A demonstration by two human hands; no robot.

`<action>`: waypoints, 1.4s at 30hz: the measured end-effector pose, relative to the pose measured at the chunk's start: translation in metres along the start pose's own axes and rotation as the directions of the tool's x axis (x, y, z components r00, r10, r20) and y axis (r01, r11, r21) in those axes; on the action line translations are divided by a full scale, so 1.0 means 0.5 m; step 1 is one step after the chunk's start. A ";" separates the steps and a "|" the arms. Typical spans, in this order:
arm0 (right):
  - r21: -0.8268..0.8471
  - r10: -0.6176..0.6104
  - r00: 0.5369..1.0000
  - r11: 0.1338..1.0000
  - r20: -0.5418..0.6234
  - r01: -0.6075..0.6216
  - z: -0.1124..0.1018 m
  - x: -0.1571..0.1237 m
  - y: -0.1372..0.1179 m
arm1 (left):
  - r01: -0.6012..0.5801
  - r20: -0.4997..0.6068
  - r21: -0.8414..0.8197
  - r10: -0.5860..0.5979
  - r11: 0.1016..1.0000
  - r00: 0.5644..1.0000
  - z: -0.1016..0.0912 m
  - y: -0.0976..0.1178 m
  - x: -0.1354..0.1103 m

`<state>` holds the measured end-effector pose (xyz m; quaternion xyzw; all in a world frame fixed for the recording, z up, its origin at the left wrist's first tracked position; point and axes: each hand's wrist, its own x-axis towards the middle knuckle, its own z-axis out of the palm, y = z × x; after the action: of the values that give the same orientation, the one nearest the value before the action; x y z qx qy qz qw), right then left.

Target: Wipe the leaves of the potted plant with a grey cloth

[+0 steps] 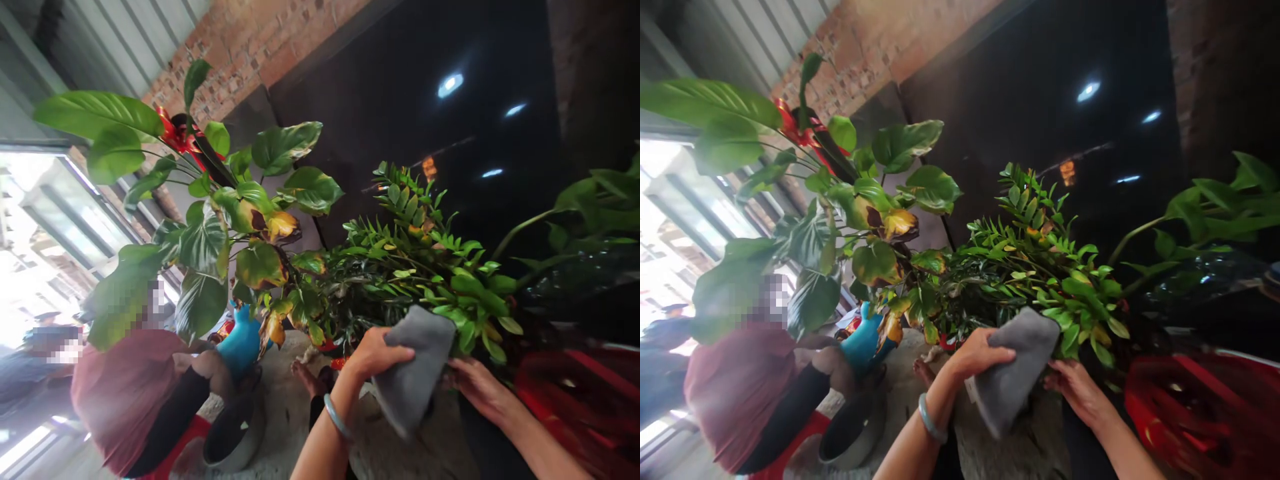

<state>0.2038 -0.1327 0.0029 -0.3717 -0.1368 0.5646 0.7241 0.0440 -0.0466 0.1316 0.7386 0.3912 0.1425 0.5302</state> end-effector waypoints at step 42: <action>0.020 0.069 0.993 0.998 -0.095 -0.068 0.017 -0.017 -0.014 | -0.244 -0.551 -0.415 -0.029 0.877 0.834 -0.105 -0.029 -0.044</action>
<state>0.2008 -0.1380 0.0159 -0.3969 -0.0843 0.5716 0.7132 -0.0093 -0.0254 0.1441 0.5389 0.4347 0.4658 0.5511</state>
